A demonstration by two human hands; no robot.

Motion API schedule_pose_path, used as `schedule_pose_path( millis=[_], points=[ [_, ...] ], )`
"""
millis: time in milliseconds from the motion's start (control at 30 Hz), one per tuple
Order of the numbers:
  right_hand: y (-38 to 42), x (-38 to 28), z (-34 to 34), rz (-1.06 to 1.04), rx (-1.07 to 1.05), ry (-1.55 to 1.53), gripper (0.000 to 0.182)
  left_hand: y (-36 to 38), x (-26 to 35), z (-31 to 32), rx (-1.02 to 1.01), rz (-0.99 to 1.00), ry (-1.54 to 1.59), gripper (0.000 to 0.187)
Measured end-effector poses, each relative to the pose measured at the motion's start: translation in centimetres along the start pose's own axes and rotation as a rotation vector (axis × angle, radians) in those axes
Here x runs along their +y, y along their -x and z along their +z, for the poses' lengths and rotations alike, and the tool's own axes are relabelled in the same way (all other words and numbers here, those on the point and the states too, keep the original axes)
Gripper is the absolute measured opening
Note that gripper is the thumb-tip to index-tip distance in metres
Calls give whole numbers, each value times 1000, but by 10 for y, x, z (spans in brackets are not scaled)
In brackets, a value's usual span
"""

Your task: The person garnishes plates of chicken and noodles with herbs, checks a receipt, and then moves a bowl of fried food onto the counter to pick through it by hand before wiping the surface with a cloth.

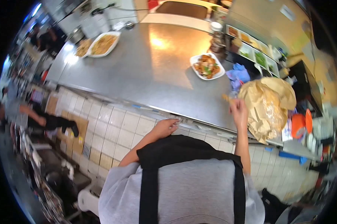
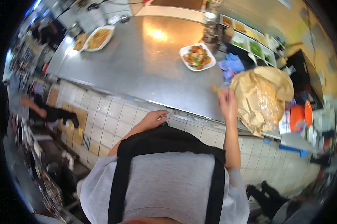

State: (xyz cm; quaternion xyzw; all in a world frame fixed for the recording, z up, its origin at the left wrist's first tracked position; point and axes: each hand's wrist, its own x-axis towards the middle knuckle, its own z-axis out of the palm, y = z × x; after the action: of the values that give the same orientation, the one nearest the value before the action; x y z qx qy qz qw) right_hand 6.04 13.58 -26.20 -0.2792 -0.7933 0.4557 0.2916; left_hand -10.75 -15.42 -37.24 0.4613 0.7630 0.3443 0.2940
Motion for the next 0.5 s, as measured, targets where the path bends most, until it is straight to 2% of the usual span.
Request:
schedule_pose_path(
  millis=[33,67,100,167,200,233,300,400,500],
  points=[
    [-33,8,0,25,54,70,10,7,12,-16,65,10,80,34],
    [-63,6,2,-54,169,270,19,14,19,-32,132,12,163,28],
    [-90,-9,3,11,175,393,24,17,12,-44,203,20,208,25],
    [-140,-8,12,-182,253,562,18,18,7,-76,356,16,266,20],
    [-159,-7,17,-176,267,570,18,18,6,-93,435,6,277,19],
    [-178,-6,24,-203,222,654,15,16,-5,-106,430,20,276,19],
    [-203,1,36,-237,134,735,9,10,-27,-137,653,-10,309,18],
    [-234,31,55,-247,49,894,8,-6,-77,-178,793,0,365,18],
    [-237,32,57,-87,-60,817,16,-29,-138,-217,920,-57,530,21]
  ],
)
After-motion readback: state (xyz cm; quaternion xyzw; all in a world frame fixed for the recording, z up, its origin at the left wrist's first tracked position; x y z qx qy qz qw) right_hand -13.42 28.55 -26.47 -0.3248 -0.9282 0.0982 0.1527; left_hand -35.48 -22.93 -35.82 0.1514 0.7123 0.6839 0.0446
